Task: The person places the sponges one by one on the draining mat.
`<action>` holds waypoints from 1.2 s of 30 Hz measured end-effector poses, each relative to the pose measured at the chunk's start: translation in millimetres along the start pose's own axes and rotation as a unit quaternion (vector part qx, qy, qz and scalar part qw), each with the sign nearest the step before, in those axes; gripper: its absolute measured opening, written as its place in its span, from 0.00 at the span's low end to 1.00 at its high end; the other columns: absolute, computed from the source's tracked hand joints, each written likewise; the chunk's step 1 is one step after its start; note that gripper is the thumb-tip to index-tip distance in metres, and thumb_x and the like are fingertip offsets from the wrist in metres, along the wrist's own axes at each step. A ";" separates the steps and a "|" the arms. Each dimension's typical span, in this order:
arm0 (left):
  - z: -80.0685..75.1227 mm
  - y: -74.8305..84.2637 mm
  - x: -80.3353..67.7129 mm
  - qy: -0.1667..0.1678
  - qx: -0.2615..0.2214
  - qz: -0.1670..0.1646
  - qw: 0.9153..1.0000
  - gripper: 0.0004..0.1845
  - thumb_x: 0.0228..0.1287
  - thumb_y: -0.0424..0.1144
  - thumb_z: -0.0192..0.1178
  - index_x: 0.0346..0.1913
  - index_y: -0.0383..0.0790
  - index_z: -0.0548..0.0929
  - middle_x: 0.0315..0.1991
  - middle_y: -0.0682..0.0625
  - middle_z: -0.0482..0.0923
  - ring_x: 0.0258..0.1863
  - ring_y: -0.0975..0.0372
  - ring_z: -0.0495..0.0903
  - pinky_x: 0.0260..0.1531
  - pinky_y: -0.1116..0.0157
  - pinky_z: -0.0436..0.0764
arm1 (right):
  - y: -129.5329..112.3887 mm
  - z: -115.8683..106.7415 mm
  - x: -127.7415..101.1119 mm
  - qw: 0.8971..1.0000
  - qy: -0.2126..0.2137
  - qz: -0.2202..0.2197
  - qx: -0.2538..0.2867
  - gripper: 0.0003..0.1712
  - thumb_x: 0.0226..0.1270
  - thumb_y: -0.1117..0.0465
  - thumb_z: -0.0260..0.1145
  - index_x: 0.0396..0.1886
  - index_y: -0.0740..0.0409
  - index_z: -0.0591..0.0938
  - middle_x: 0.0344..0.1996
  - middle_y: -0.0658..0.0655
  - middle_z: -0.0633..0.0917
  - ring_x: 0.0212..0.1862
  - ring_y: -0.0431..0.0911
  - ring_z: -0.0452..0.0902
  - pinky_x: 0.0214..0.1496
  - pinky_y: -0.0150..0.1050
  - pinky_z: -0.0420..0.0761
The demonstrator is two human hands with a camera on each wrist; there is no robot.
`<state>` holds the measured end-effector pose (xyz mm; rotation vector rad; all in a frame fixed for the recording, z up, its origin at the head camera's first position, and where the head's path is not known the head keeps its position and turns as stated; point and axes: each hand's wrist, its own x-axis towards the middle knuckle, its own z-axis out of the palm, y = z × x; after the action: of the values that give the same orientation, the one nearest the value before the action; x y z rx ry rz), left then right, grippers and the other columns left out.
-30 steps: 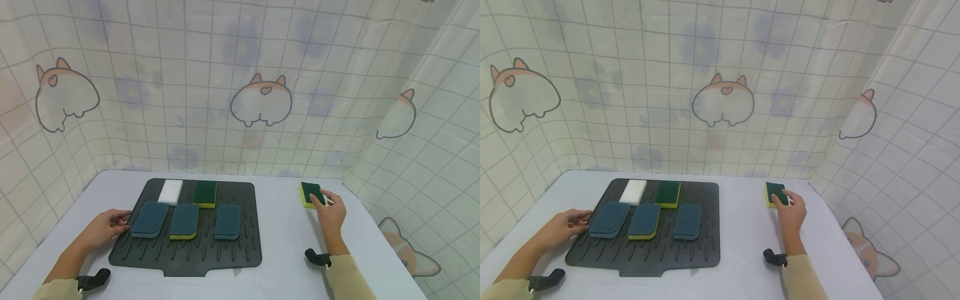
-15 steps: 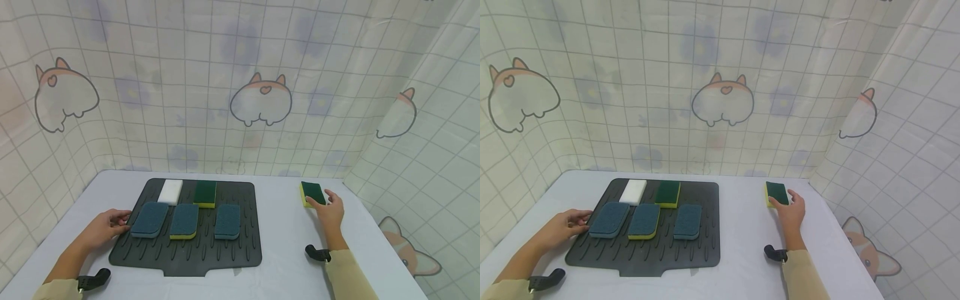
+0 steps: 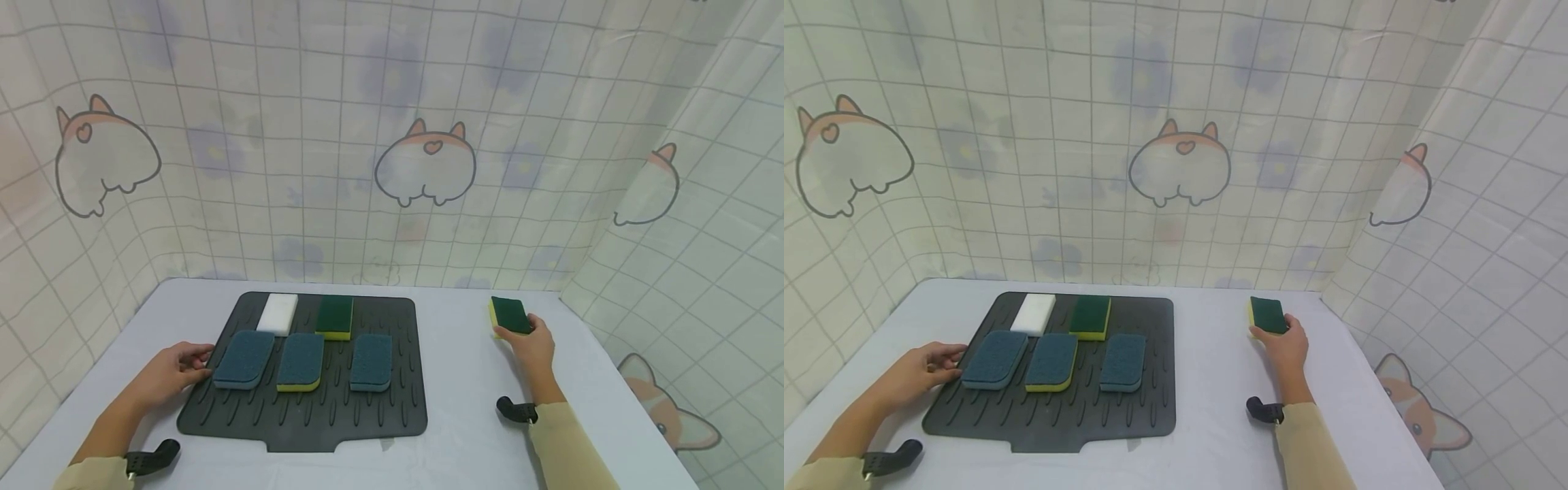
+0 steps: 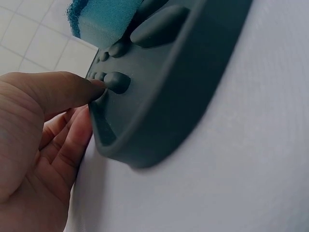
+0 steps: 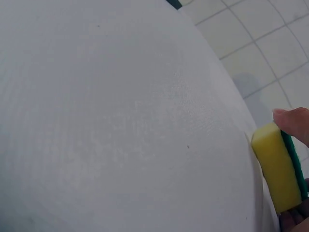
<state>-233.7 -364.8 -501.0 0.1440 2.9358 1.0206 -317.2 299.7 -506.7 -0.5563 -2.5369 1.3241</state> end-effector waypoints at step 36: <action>-0.1 -1.0 0.5 0.001 -0.003 0.017 1.000 0.29 0.64 0.34 0.68 0.65 0.22 0.75 0.44 0.43 0.78 0.41 0.59 0.75 0.36 0.69 0.78 | 7.4 9.8 3.1 0.999 0.030 -0.003 -0.030 0.57 0.60 0.45 0.75 0.79 0.67 0.59 0.75 0.73 0.65 0.74 0.66 0.62 0.75 0.62 0.63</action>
<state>-234.4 -365.6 -501.6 0.1949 2.9410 1.0351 -321.9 297.6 -518.2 -0.5894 -2.5348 1.2140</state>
